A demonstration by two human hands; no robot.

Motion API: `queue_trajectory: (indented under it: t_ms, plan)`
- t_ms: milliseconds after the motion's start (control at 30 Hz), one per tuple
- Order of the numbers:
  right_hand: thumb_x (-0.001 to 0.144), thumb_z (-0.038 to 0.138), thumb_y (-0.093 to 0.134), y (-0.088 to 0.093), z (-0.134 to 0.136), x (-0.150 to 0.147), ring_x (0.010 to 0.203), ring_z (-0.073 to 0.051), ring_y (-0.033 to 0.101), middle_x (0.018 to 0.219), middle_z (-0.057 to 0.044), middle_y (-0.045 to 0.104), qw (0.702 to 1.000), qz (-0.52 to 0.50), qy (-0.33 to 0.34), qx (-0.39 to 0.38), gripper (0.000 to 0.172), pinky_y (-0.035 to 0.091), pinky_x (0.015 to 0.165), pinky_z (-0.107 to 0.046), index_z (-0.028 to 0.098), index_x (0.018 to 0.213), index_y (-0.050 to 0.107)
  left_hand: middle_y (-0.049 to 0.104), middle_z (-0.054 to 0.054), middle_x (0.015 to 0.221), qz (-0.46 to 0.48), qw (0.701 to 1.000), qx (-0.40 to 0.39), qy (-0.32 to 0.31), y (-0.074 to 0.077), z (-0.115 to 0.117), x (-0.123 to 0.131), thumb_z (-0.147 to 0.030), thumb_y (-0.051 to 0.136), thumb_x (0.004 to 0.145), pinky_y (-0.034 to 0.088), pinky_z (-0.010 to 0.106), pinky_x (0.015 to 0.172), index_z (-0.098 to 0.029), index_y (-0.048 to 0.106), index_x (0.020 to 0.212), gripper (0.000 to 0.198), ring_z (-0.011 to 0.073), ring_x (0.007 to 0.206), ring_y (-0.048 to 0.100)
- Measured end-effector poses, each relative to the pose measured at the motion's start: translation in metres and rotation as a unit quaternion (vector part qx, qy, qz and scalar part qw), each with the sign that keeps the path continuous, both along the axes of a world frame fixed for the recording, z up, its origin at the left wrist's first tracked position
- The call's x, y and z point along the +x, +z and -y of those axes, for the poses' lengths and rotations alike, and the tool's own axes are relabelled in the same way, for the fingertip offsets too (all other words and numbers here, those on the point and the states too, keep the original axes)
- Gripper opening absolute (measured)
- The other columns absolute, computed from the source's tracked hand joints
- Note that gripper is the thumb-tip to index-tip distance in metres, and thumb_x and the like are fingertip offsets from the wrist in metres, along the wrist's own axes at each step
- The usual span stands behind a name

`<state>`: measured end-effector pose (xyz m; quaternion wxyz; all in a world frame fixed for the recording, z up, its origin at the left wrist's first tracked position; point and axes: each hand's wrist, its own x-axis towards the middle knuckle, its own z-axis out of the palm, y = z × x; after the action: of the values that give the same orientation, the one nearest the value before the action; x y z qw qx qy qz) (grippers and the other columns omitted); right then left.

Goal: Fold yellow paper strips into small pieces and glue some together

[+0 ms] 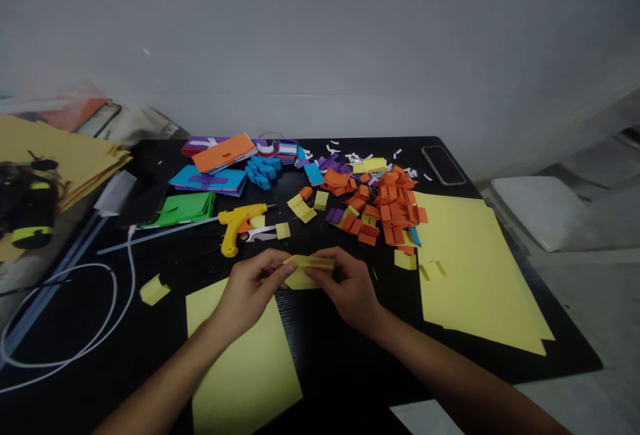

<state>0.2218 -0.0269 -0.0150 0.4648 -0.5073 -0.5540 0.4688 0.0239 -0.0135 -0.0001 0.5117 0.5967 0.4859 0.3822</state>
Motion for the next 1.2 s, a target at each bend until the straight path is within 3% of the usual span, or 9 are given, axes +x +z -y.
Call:
queue_trajectory:
  t_ms: [300, 600, 767, 900, 1000, 1133, 1200]
  plan:
    - [0.082, 0.035, 0.08, 0.006, -0.001, -0.001, 0.075, -0.019, 0.07, 0.085, -0.003, 0.076, 0.999, -0.038, -0.009, -0.026, 0.018, 0.055, 0.066, -0.028, 0.022, 0.093, 0.074, 0.076, 0.002, 0.081, -0.065, 0.996, 0.061, 0.005, 0.004, 0.002, 0.0, -0.033, 0.069, 0.093, 0.058, 0.022, 0.06, -0.02, 0.077, 0.092, 0.016, 0.0143, 0.067, 0.068]
    - [0.08, 0.033, 0.082, 0.004, -0.003, -0.001, 0.071, -0.018, 0.069, 0.081, -0.002, 0.076, 0.998, -0.051, -0.029, -0.032, 0.016, 0.053, 0.065, -0.027, 0.021, 0.087, 0.075, 0.069, -0.002, 0.07, -0.043, 0.998, 0.043, 0.012, 0.001, 0.002, 0.0, -0.032, 0.077, 0.086, 0.053, 0.022, 0.058, -0.02, 0.074, 0.093, 0.014, 0.0132, 0.063, 0.064]
    - [0.079, 0.034, 0.083, 0.004, -0.002, -0.001, 0.072, -0.018, 0.07, 0.081, -0.002, 0.076, 0.998, -0.045, -0.026, -0.03, 0.017, 0.054, 0.064, -0.027, 0.021, 0.087, 0.075, 0.069, 0.0, 0.073, -0.054, 0.998, 0.04, -0.009, 0.004, 0.0, -0.001, -0.033, 0.072, 0.092, 0.05, 0.023, 0.06, -0.02, 0.075, 0.09, 0.014, 0.0135, 0.066, 0.063]
    - [0.079, 0.033, 0.083, 0.005, -0.005, 0.001, 0.077, -0.02, 0.074, 0.084, -0.003, 0.078, 0.996, -0.075, -0.022, -0.047, 0.018, 0.057, 0.067, -0.028, 0.021, 0.089, 0.074, 0.069, 0.002, 0.086, -0.073, 0.992, 0.105, -0.01, 0.009, -0.005, -0.006, -0.03, 0.071, 0.093, 0.049, 0.025, 0.066, -0.021, 0.077, 0.089, 0.011, 0.0145, 0.075, 0.061]
    - [0.078, 0.033, 0.083, 0.006, -0.01, 0.004, 0.079, -0.02, 0.075, 0.084, -0.003, 0.078, 0.994, -0.087, -0.037, -0.054, 0.02, 0.059, 0.069, -0.029, 0.021, 0.089, 0.072, 0.061, 0.0, 0.075, -0.089, 0.984, 0.15, 0.043, 0.013, -0.009, -0.009, -0.029, 0.076, 0.088, 0.047, 0.025, 0.064, -0.023, 0.08, 0.085, 0.009, 0.0141, 0.07, 0.057]
    - [0.08, 0.034, 0.082, 0.007, -0.015, 0.009, 0.081, -0.02, 0.073, 0.086, -0.004, 0.076, 0.995, -0.076, -0.062, -0.024, 0.018, 0.06, 0.075, -0.032, 0.021, 0.09, 0.072, 0.052, -0.006, 0.05, -0.078, 0.99, 0.083, 0.078, 0.012, -0.008, -0.012, -0.034, 0.076, 0.088, 0.039, 0.021, 0.046, -0.021, 0.081, 0.086, 0.014, 0.0099, 0.047, 0.047]
    - [0.08, 0.031, 0.082, 0.007, -0.015, 0.009, 0.078, -0.018, 0.069, 0.086, -0.003, 0.073, 0.996, -0.046, -0.081, 0.01, 0.018, 0.058, 0.073, -0.031, 0.022, 0.093, 0.073, 0.06, -0.005, 0.049, -0.033, 0.996, 0.033, 0.08, 0.01, -0.007, -0.011, -0.035, 0.073, 0.09, 0.041, 0.021, 0.042, -0.019, 0.08, 0.093, 0.018, 0.0103, 0.043, 0.052]
